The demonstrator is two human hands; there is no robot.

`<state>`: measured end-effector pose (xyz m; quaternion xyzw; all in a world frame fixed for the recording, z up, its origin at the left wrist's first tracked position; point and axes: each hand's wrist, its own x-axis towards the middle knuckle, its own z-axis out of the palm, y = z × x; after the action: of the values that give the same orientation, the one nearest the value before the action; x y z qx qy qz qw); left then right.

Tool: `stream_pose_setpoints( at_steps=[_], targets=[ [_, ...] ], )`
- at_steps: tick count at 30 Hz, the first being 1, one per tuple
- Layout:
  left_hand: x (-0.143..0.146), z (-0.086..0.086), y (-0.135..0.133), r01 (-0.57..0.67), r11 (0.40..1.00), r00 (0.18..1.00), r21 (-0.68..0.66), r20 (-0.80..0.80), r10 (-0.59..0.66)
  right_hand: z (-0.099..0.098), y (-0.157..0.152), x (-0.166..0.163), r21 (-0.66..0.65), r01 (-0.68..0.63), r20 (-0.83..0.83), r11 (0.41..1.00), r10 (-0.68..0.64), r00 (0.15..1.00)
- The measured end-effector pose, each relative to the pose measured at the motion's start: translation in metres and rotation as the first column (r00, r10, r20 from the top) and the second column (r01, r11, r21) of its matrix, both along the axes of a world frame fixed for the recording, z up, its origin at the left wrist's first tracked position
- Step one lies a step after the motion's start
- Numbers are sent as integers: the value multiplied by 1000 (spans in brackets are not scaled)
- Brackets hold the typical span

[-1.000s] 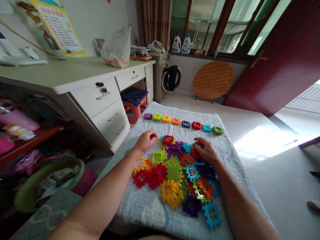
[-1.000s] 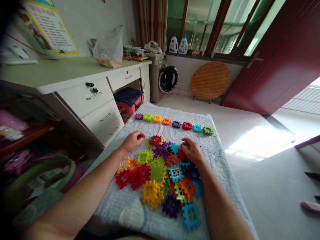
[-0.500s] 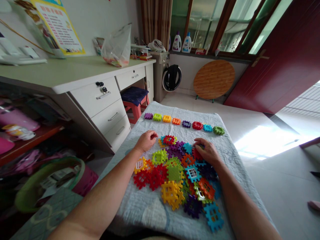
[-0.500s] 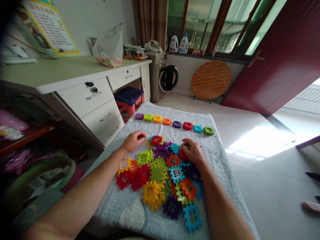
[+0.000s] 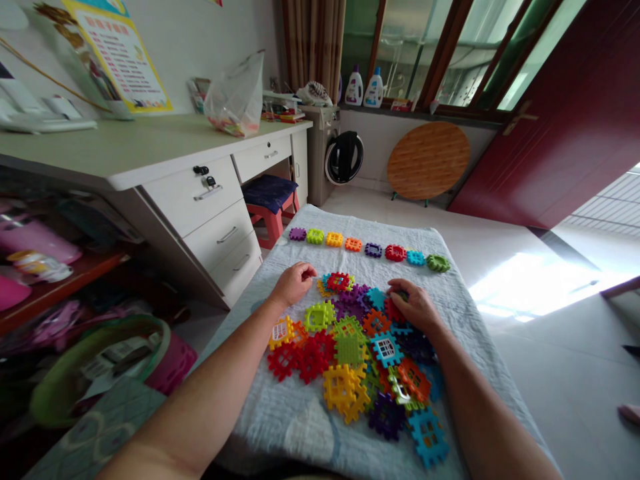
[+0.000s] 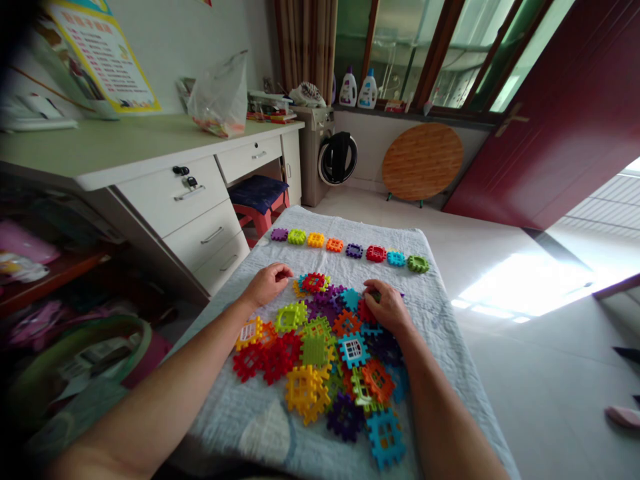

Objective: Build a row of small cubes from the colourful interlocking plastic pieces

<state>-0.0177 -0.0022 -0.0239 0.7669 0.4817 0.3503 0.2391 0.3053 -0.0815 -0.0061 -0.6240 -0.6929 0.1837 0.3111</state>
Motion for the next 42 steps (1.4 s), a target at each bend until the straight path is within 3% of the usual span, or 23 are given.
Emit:
stream_pose_setpoints(
  at_steps=[35,38,42],
  targets=[
    [2,2,1,-6,1000,998,6,-56,6,-4,1,2,9,2,15,1000,-2,1000],
    [2,2,0,-12,1000,998,5,-55,12,2,-1,1,41,7,18,999,-8,1000],
    [3,2,0,-15,1000,999,11,-50,15,22,-3,-12,181,7,38,984,-14,999]
  ],
)
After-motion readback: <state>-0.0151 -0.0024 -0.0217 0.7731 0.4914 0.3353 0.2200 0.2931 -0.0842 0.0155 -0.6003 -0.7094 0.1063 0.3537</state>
